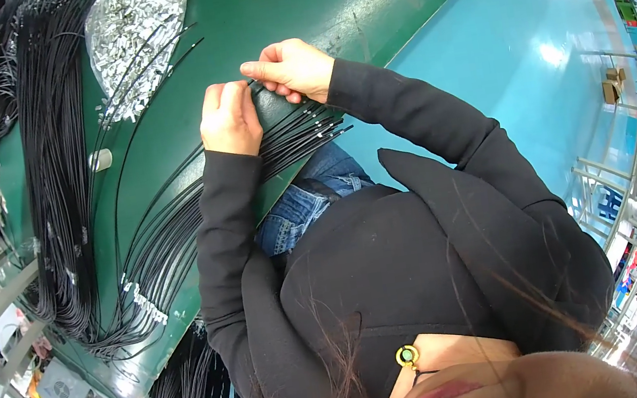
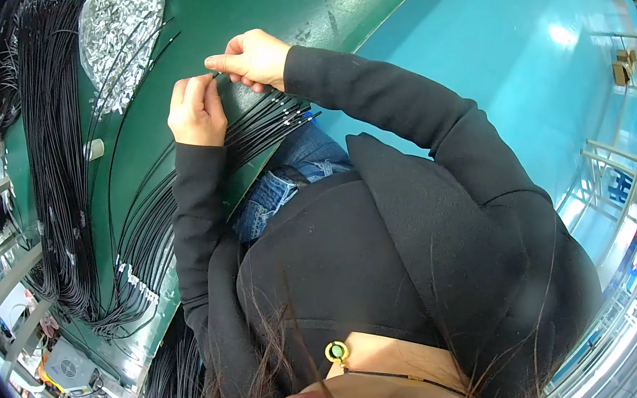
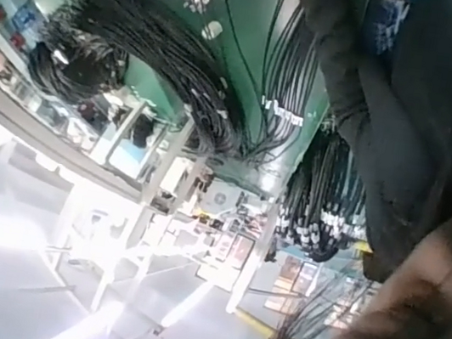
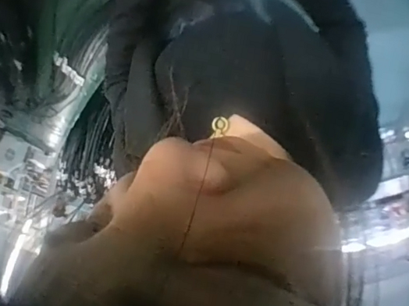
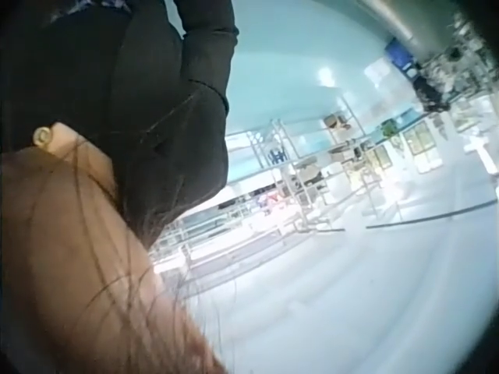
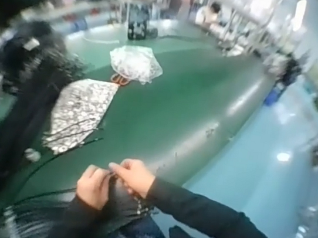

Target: Bundling and organizing thin black wires on a manual assembly workbench.

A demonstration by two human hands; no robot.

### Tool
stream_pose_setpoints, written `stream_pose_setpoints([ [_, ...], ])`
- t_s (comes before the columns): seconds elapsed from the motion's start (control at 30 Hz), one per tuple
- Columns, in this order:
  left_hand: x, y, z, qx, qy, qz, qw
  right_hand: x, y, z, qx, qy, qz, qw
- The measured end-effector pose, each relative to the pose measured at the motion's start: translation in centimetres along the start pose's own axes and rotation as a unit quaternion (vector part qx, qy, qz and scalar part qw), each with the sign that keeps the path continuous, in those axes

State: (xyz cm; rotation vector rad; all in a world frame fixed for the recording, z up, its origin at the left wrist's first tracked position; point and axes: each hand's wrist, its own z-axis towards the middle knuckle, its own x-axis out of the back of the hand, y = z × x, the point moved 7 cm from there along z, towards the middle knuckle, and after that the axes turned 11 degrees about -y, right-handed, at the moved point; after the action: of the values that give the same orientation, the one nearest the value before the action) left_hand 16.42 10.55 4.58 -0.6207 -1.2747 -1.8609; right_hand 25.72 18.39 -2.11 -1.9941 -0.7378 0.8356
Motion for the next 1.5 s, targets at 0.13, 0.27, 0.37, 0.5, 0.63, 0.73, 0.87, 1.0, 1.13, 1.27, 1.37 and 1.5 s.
stream_pose_setpoints([
  [0.13, -0.7, -2.1, -0.2, 0.156, -0.030, -0.161, 0.974, -0.4, 0.4, -0.2, -0.011, -0.028, 0.022, 0.999],
  [0.27, 0.1, -1.6, 0.3, 0.084, 0.007, -0.162, 0.983, -0.8, 0.6, -0.7, 0.035, -0.096, 0.278, 0.955],
  [0.37, -0.2, -2.6, 0.1, 0.144, -0.010, -0.159, 0.977, 0.8, 0.5, -1.0, 0.052, -0.042, 0.153, 0.986],
  [0.5, -0.1, -2.4, -0.1, 0.133, -0.008, -0.178, 0.975, 0.9, 0.0, -1.1, 0.089, -0.066, 0.152, 0.982],
  [0.63, 0.1, -2.2, -0.1, 0.112, 0.016, -0.168, 0.979, 1.2, 0.1, -1.0, 0.056, -0.054, 0.110, 0.991],
  [0.73, 0.0, -2.3, -0.1, 0.112, 0.017, -0.168, 0.979, 1.4, -0.1, -0.8, 0.068, -0.049, 0.183, 0.979],
  [0.87, 0.2, -2.3, -0.1, 0.110, 0.022, -0.169, 0.979, 1.7, 0.0, -0.5, 0.059, -0.013, 0.202, 0.978],
  [1.0, 0.4, -2.2, -0.1, 0.110, 0.021, -0.172, 0.979, 1.6, -0.2, -0.4, 0.054, 0.014, 0.215, 0.975],
  [1.13, 0.2, -2.1, -0.1, 0.110, 0.015, -0.171, 0.979, 0.6, -0.2, 0.0, 0.050, 0.019, 0.244, 0.968],
  [1.27, -0.2, -1.9, 0.0, 0.105, 0.010, -0.154, 0.982, -1.1, 0.0, 0.8, 0.065, 0.016, 0.279, 0.958],
  [1.37, -0.1, -2.0, 0.0, 0.105, 0.013, -0.142, 0.984, -1.9, 0.1, 1.0, 0.076, 0.010, 0.303, 0.950],
  [1.5, -0.1, -2.2, 0.1, 0.105, 0.023, -0.129, 0.986, -2.1, 0.1, 0.7, 0.087, 0.010, 0.313, 0.946],
])
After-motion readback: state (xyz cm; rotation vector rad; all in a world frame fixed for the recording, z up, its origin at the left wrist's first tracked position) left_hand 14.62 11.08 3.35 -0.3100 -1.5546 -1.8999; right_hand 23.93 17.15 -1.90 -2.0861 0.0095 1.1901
